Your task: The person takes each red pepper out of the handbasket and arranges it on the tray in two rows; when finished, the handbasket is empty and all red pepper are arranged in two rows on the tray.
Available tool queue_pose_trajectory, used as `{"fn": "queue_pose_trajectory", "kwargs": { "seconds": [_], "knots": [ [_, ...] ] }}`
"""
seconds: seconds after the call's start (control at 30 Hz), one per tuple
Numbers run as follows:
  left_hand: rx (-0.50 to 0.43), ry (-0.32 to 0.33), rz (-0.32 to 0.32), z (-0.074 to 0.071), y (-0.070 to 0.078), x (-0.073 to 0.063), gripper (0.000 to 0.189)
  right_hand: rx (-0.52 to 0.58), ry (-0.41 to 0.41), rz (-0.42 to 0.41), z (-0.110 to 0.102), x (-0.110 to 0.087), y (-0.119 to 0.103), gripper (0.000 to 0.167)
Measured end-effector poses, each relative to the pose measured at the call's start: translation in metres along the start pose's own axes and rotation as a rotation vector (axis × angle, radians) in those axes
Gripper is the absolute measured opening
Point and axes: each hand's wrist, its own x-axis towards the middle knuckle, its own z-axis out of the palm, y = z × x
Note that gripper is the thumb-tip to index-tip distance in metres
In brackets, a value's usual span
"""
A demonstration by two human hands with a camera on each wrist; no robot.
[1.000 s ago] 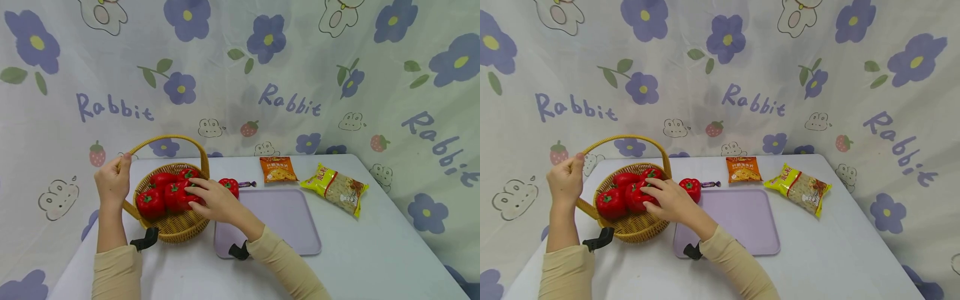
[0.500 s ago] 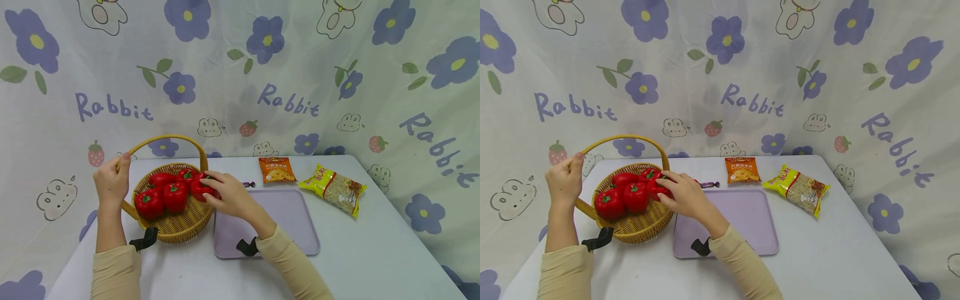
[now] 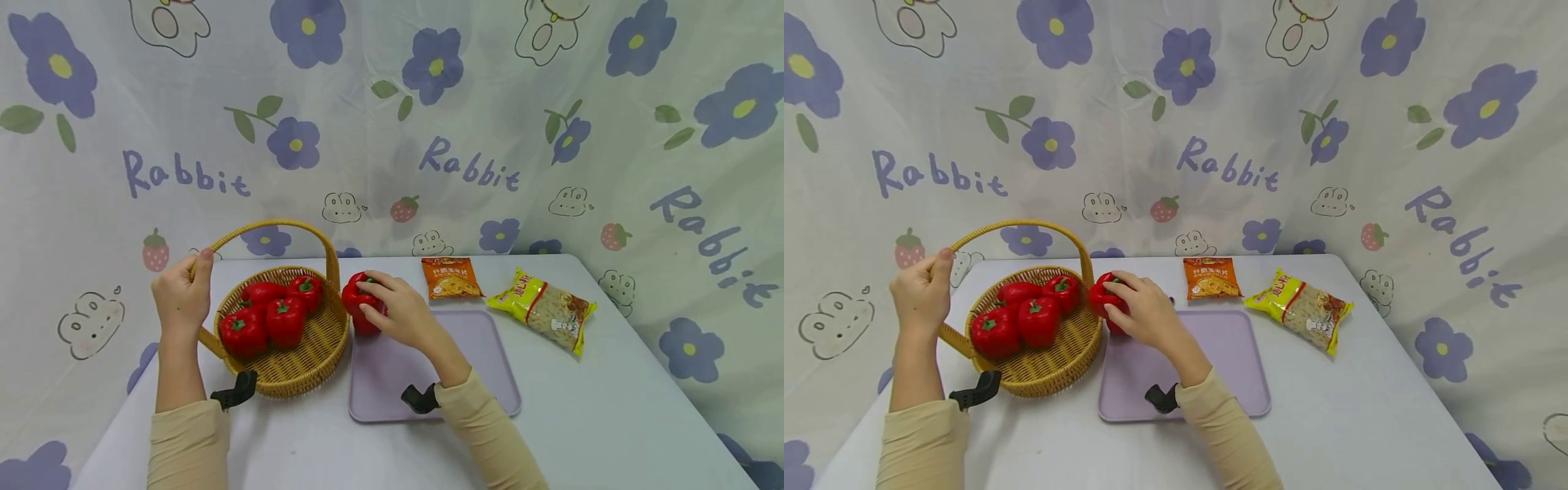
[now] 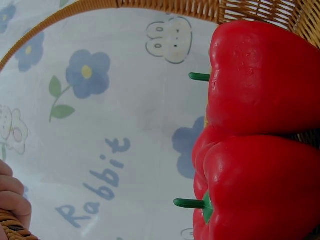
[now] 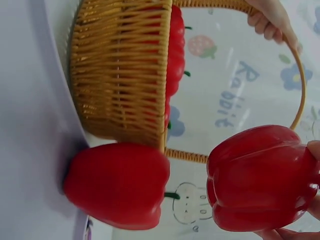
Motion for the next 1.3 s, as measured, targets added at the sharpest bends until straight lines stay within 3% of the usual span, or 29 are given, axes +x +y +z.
{"fn": "queue_pose_trajectory", "kwargs": {
  "seconds": [0.53,1.3],
  "knots": [
    [-0.001,-0.007,-0.001,-0.001,0.001,0.000,0.056,0.109,0.082,0.044,-0.010,-0.021,0.044,0.036],
    [0.009,-0.015,0.006,0.001,-0.002,0.000,0.056,0.184,-0.092,0.131,0.009,-0.044,0.095,0.039]
  ]
}}
